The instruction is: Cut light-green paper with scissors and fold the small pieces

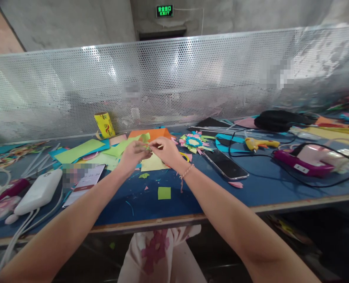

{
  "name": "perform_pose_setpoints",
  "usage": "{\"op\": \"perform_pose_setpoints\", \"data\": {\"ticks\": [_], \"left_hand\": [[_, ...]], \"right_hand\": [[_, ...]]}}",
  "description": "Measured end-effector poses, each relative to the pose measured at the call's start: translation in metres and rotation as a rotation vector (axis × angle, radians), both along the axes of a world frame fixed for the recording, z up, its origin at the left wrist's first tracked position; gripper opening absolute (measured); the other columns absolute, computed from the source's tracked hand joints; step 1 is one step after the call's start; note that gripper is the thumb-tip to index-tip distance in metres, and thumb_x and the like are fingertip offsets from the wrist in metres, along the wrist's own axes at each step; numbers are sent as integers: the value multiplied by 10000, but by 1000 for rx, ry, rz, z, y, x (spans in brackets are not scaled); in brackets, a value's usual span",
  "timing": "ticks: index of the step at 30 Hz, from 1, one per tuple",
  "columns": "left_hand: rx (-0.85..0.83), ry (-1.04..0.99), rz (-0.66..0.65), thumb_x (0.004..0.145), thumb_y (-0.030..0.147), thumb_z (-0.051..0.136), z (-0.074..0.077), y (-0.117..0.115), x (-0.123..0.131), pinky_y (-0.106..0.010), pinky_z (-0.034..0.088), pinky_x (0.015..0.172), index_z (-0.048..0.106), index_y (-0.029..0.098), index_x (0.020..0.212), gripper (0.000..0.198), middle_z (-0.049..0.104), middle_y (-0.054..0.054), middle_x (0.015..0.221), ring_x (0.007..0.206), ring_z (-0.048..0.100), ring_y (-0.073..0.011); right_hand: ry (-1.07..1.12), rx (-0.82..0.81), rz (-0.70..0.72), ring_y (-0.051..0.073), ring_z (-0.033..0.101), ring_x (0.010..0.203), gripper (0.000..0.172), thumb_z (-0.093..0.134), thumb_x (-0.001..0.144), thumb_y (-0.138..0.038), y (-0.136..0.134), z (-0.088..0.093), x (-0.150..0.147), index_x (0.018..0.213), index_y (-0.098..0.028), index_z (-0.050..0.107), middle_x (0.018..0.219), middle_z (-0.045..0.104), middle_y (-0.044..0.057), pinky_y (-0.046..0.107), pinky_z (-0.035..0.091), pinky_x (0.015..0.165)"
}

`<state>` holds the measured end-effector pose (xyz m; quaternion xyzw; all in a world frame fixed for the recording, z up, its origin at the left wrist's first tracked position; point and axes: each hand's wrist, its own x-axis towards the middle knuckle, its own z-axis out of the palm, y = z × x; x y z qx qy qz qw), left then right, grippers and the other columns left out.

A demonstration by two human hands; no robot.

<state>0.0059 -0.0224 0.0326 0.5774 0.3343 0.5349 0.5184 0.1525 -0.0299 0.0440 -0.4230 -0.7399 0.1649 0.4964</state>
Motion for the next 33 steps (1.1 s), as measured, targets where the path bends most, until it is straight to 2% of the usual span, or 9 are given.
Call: {"op": "perform_pose_setpoints", "data": {"ticks": [10,16,26,33], "left_hand": [[-129,-56,-13,570,95,663,5,-6,3,-340,495,698,472,147,784,291,633,-16,605,563,616,-129],[-176,-95,-45,581,96,648,5,-4,1,-334,488,692,486,148,771,255,634,-27,610,585,622,-138],[-246,-121,-81,576,75,608,-1,-2,1,-325,487,695,501,163,760,230,632,-11,590,576,620,-135],[-210,-87,-65,576,71,606,4,-6,2,-319,488,676,502,156,726,202,623,-8,559,541,608,-125]], "right_hand": [[-119,60,27,124,563,670,87,529,695,-138,2,-2,1,723,-167,606,761,609,44,259,488,607],[-134,77,63,109,565,645,114,530,722,-165,3,-4,4,761,-190,633,770,642,26,249,481,604],[-156,40,129,125,598,670,167,536,713,-166,3,-2,12,773,-227,680,764,679,10,257,471,606],[-37,-63,160,123,601,645,159,530,680,-144,5,-5,9,756,-187,663,715,665,16,254,477,601]]}}
